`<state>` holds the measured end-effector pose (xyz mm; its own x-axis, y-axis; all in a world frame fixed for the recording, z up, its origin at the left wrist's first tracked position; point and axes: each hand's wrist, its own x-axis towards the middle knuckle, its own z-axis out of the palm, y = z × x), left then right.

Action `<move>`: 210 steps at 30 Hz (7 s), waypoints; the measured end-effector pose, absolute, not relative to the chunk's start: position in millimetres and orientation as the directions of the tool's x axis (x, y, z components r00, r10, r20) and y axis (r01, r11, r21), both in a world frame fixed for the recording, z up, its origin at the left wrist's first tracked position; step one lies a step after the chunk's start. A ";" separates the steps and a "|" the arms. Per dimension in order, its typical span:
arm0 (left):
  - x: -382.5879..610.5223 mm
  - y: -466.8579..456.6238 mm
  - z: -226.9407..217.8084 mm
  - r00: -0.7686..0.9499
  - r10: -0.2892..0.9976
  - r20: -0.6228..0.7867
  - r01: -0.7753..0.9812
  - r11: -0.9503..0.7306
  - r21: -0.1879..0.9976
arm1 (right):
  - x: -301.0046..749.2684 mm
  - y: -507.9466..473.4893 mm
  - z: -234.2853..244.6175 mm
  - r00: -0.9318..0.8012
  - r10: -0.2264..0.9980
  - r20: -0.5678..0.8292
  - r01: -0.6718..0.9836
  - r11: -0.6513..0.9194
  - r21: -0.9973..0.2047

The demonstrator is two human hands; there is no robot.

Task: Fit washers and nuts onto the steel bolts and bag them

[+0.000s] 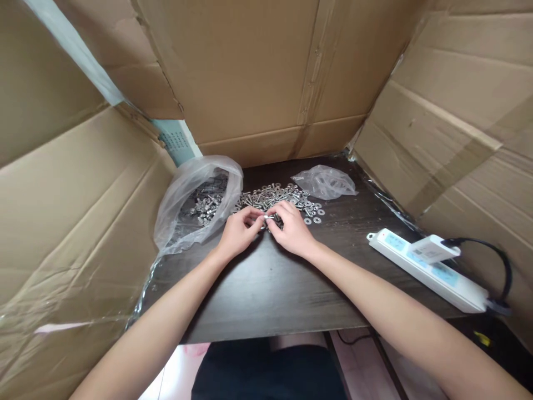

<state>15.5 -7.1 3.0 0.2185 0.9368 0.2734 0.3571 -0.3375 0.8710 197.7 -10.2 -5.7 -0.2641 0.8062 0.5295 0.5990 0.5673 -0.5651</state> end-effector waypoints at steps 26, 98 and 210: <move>13.7 -6.1 3.3 0.221 0.940 0.260 0.375 -0.328 0.867 | 195.1 -11.4 -7.1 -0.245 0.832 0.499 0.625 0.528 -0.574; -36.0 2.4 35.3 0.240 0.700 0.673 0.747 -0.576 0.333 | 194.2 -19.1 3.4 -0.332 0.822 0.463 0.623 0.560 -0.547; 1.1 -5.9 16.7 0.335 0.875 0.350 0.461 -0.476 0.749 | 217.3 -13.9 25.9 -0.304 0.876 0.374 0.462 0.479 -0.746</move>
